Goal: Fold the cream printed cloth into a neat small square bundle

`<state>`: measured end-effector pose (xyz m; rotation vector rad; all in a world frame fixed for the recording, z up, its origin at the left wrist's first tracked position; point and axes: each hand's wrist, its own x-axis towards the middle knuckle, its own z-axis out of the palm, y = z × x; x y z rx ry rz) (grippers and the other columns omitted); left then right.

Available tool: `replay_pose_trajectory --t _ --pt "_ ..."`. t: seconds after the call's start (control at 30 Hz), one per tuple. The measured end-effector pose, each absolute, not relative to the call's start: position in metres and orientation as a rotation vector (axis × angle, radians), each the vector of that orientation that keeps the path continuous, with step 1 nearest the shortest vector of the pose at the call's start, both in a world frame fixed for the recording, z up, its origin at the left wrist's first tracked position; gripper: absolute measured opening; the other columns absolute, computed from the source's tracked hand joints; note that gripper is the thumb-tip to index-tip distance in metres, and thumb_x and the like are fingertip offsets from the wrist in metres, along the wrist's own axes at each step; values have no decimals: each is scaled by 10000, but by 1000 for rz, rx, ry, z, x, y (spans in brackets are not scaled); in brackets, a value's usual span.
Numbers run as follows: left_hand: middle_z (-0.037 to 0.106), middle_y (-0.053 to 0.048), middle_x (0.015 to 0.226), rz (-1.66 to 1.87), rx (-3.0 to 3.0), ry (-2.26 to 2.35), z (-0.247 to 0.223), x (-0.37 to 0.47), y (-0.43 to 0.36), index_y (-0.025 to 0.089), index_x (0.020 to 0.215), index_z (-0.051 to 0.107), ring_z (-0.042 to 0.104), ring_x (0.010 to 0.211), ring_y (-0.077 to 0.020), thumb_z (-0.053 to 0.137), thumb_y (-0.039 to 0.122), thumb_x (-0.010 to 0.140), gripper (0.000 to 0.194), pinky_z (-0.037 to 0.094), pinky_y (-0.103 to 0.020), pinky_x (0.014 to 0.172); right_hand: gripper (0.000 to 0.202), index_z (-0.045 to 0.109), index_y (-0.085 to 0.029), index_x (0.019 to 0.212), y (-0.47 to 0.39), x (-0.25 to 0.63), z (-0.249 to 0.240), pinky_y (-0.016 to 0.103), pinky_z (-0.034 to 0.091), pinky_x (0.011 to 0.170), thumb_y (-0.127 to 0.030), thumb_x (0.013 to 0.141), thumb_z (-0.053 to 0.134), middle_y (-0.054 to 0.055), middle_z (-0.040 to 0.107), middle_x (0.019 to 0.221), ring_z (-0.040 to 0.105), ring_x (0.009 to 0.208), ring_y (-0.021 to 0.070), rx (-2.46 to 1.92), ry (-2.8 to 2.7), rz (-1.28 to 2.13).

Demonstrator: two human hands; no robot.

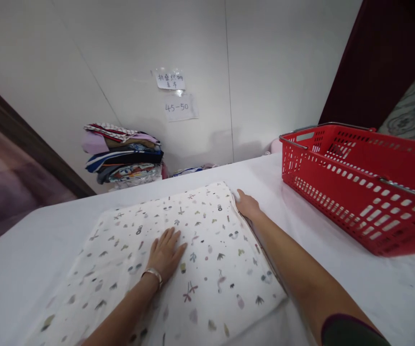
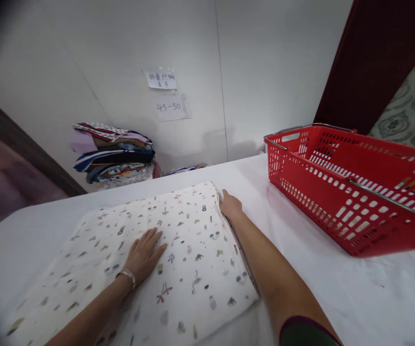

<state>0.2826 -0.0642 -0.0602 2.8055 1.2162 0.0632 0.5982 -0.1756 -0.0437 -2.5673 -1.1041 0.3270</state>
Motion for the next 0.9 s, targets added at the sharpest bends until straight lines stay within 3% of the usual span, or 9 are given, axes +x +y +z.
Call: replay_pose_trajectory --t 0.13,0.3,0.57,0.73,0.9 --pt "327 -73 1454 111 2793 1285 -55 289 -55 203 1289 478 238 1352 -228 327 448 875 504 177 -466 1090 595 256 -176 1398 -158 603 -39 319 425 735 -359 859 431 157 617 1112 593 958 252 -2592 -1155 310" --pt "290 -75 1470 82 2807 1289 -65 291 -46 192 1356 394 210 1362 -233 310 468 876 560 157 -471 1093 535 270 -218 1390 -146 609 -40 311 413 771 -324 879 385 121 602 1159 572 1008 235 -2560 -1189 253" --pt "297 -67 1468 71 2836 1310 -66 293 -50 182 1353 398 215 1359 -233 293 462 876 564 161 -471 1092 416 458 -159 1207 -136 614 -49 320 420 743 -394 869 399 141 627 1070 588 949 247 -2585 -1146 200" --pt "312 -72 1461 81 2809 1325 -62 293 -52 182 1340 419 233 1353 -232 302 448 873 550 169 -474 1092 247 549 -175 1040 -122 616 -47 305 417 734 -255 861 400 122 635 1022 594 926 227 -2593 -1170 196" --pt "319 -68 1457 89 2812 1329 -64 292 -50 182 1341 420 232 1354 -227 308 458 868 559 169 -463 1096 268 550 -179 1058 -119 615 -47 295 409 772 -208 882 351 120 596 1080 560 983 212 -2585 -1157 147"
